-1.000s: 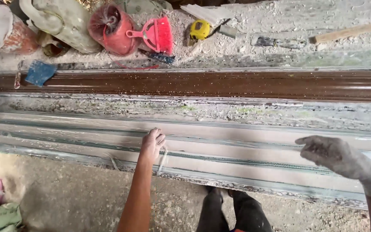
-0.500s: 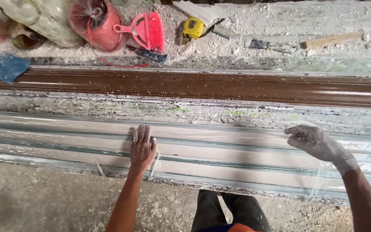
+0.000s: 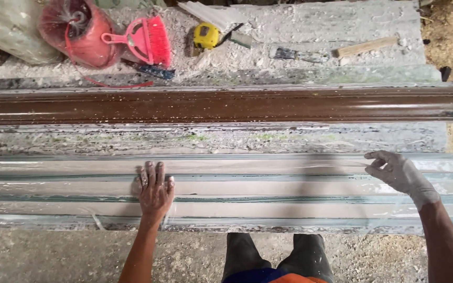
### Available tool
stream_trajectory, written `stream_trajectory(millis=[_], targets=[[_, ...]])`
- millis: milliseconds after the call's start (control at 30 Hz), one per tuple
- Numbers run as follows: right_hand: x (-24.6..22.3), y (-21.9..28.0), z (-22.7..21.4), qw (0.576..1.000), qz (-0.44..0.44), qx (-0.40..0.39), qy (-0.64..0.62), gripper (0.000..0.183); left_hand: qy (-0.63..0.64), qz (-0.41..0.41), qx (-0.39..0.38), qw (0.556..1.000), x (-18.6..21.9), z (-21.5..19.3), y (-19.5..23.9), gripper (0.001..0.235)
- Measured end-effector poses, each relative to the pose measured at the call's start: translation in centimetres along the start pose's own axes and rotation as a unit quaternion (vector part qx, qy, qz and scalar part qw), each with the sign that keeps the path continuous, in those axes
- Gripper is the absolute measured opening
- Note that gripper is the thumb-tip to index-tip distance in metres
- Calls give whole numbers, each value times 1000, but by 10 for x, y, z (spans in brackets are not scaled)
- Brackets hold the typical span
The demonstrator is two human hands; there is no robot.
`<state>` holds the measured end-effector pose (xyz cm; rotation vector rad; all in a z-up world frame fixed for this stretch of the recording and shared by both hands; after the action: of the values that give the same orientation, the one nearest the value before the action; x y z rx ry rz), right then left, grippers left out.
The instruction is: Applying and smoothing reinforcement fibers onto a decorative molding using hands and a scraper
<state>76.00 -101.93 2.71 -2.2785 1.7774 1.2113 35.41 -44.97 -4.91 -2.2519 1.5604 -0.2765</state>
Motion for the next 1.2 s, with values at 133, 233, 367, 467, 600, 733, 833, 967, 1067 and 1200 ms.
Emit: stream_trajectory(millis=[133,233,367,467,600,733,833,967,1067,1200], targets=[[45,-7,-28,1000,17,17,-17,34,-2,-66,-45,997,35,7,0,70],[79,-15,-50,999,41,23,3,34,-4,-87,-59,994,95,12,-5,68],[105,-25,-78,997,37,-16,72,33,40,-66,-122,989,198,18,-9,75],[117,-29,-96,990,-15,-42,133,37,36,-58,-117,991,271,12,-21,75],[171,-47,-109,991,-38,-53,113,45,54,-36,-118,991,359,3,-39,72],[233,-61,-105,995,-29,-36,88,45,20,-7,-112,993,447,-2,-53,67],[245,-54,-109,999,-25,-22,23,39,62,4,-140,988,503,4,-60,69],[279,-57,-106,1000,-4,-17,-11,40,98,29,-178,979,570,14,-70,71],[314,-58,-102,999,10,11,-48,39,127,44,-202,970,615,17,-80,73],[301,-36,-117,994,39,56,-81,41,169,82,-229,955,671,6,-95,74]])
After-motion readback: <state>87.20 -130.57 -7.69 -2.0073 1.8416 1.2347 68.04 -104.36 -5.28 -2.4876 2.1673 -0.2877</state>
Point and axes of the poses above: each hand's wrist, its own y-axis away from the middle knuckle, its own z-axis out of the palm, x = y × z, the point moved 3 cm from there along -y, towards the middle knuckle, and after that the axes turned 5 degrees about x, right-handed, at the moved point
